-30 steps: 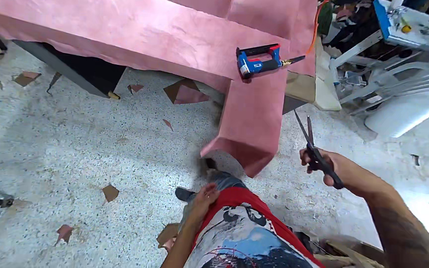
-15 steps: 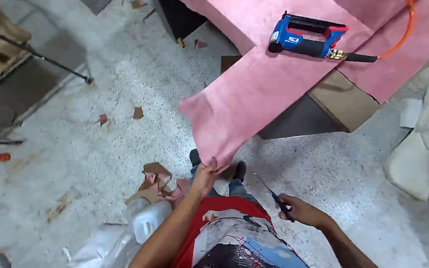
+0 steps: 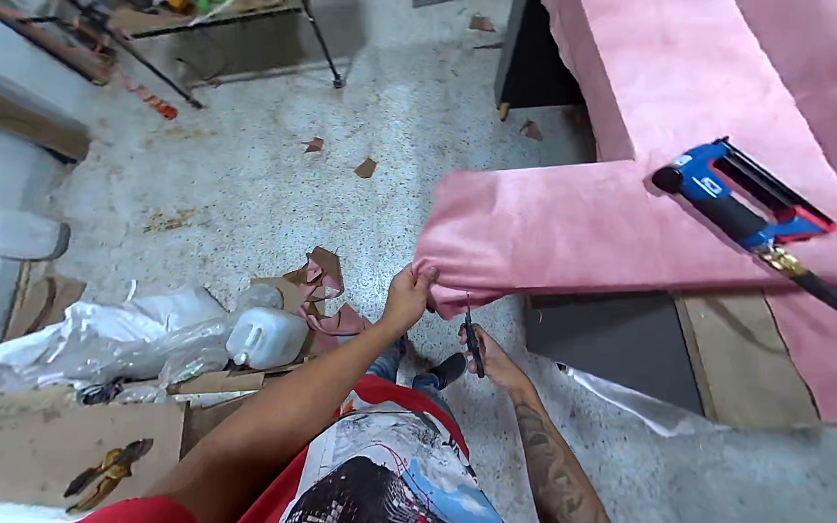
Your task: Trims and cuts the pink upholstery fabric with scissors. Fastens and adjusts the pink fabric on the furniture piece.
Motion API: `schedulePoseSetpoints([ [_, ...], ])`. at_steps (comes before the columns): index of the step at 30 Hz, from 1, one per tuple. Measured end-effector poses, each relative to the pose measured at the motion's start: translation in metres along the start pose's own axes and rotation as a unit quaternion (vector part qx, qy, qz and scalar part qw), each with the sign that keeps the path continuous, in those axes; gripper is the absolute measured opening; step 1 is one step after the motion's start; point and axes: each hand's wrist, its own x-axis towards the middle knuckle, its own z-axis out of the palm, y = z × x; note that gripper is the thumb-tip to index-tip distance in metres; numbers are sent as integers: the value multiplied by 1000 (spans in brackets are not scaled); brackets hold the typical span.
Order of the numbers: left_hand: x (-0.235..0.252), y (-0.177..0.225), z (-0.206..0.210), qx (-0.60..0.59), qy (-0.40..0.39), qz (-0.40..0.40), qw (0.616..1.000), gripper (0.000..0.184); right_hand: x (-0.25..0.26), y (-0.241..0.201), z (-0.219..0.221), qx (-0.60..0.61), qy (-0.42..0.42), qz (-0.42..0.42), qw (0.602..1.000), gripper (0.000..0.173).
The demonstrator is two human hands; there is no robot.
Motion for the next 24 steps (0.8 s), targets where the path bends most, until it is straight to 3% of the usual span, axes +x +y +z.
schedulePoseSetpoints([
  [6, -17, 12, 3, 15, 4, -16, 1000, 36, 5, -4, 8, -47, 45, -46, 997, 98],
  [11, -20, 13, 4, 14, 12, -15, 1000, 38, 5, -11, 9, -69, 62, -36, 995, 102],
  [13, -20, 8, 6, -1, 14, -13, 1000, 37, 3, -11, 12, -72, 62, -42, 995, 92],
  [17, -7, -3, 5, -12, 10, -11, 1000, 36, -5, -16, 16, -23, 78, -45, 996, 37],
  [22, -6, -8, 2, -27, -20, -22, 999, 37, -20, -24, 22, -32, 104, -38, 993, 35],
  [24, -6, -9, 2, -40, -26, -25, 999, 36, -20, -28, 26, -49, 120, -34, 991, 46],
])
